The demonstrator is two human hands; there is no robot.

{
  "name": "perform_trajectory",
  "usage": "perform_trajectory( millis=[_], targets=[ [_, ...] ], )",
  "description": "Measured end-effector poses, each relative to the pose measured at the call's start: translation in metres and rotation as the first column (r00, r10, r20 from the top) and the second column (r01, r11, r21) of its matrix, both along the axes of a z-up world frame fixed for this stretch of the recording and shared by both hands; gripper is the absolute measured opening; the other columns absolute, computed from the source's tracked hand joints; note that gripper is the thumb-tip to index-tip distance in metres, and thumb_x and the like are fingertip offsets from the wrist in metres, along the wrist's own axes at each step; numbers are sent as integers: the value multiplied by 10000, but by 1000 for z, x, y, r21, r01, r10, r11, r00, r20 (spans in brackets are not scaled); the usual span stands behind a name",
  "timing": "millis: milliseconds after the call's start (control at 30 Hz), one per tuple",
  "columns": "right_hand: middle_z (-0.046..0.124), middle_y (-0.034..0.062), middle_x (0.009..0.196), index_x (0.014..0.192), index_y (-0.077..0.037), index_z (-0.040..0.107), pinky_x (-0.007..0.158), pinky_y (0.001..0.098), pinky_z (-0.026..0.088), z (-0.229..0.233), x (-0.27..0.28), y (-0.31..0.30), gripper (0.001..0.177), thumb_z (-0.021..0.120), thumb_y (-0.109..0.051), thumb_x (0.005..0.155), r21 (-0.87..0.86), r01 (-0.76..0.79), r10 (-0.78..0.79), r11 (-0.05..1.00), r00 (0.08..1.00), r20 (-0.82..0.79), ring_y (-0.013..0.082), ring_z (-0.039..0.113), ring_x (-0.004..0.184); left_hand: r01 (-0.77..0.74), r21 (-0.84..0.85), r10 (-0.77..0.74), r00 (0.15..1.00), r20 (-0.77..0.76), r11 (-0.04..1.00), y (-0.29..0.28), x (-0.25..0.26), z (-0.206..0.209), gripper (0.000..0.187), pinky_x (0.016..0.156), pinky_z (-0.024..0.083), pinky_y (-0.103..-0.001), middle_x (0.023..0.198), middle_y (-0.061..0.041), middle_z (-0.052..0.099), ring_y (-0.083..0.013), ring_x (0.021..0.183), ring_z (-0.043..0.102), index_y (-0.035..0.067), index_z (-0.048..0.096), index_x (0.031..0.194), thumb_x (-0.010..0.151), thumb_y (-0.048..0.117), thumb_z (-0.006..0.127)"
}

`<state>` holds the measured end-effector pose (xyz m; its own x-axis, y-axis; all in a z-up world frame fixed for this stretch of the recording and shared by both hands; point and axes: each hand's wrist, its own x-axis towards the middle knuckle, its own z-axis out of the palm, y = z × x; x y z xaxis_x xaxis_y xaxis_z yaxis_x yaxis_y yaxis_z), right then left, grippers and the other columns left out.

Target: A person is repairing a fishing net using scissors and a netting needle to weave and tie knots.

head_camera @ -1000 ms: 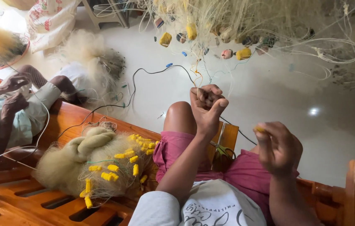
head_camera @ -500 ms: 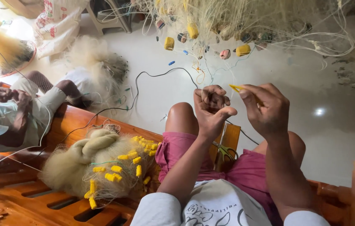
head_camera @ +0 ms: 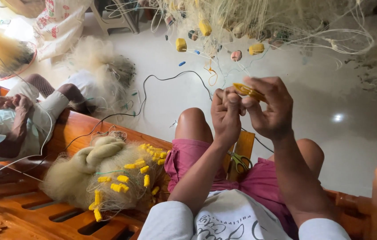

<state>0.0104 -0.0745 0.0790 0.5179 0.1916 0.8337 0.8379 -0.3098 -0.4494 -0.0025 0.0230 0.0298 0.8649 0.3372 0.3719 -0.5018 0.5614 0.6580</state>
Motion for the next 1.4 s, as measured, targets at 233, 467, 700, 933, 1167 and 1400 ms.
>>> perform_trajectory(
  millis=[233,467,700,933,1167,1400],
  targets=[
    [493,161,1027,1071,-111,543,780,411,483,5,-43,-16,202,603,-295,1015,330,-83,9,940,976,219,292,490,835,95,-1,-95,995,31,995,12,10,-19,297,639,491,-266,1073,-160,672,-128,640,569,136,368,837,1034,148,590],
    [650,195,1132,1338,35,525,801,348,553,6,-78,-45,328,528,-181,1091,-203,289,-351,935,828,-437,273,652,975,187,-51,-188,982,-4,981,34,12,-34,317,708,511,-289,1185,-168,626,-136,658,511,164,330,864,1021,203,603],
    [686,138,672,1017,-59,766,498,351,546,-44,-106,-38,147,708,-99,889,-250,171,-284,953,790,-543,267,695,567,164,-155,-145,981,128,974,32,13,-45,274,692,535,-298,1184,-263,620,-100,597,523,131,376,841,1035,80,563],
    [717,110,700,1014,-46,765,481,313,571,-46,-121,-5,187,671,-12,856,-100,-9,-41,995,872,-488,249,712,548,209,-176,-184,972,145,962,29,-1,-46,264,694,540,-316,1182,-282,618,-113,582,524,122,375,848,1035,87,559],
    [769,117,795,1040,-38,768,549,362,595,-54,-129,11,197,656,-60,879,-8,-84,70,996,868,-492,317,756,676,240,-189,-214,965,149,952,30,-10,-45,295,693,522,-312,1156,-279,626,-163,662,597,122,373,867,975,0,618],
    [763,139,764,978,-9,764,565,357,603,-54,-132,13,155,694,-57,848,75,-138,157,988,846,-510,325,768,677,225,-204,-197,969,151,953,30,-8,-50,347,671,502,-304,1100,-275,644,-154,666,593,121,360,876,936,-72,642]
  ],
)
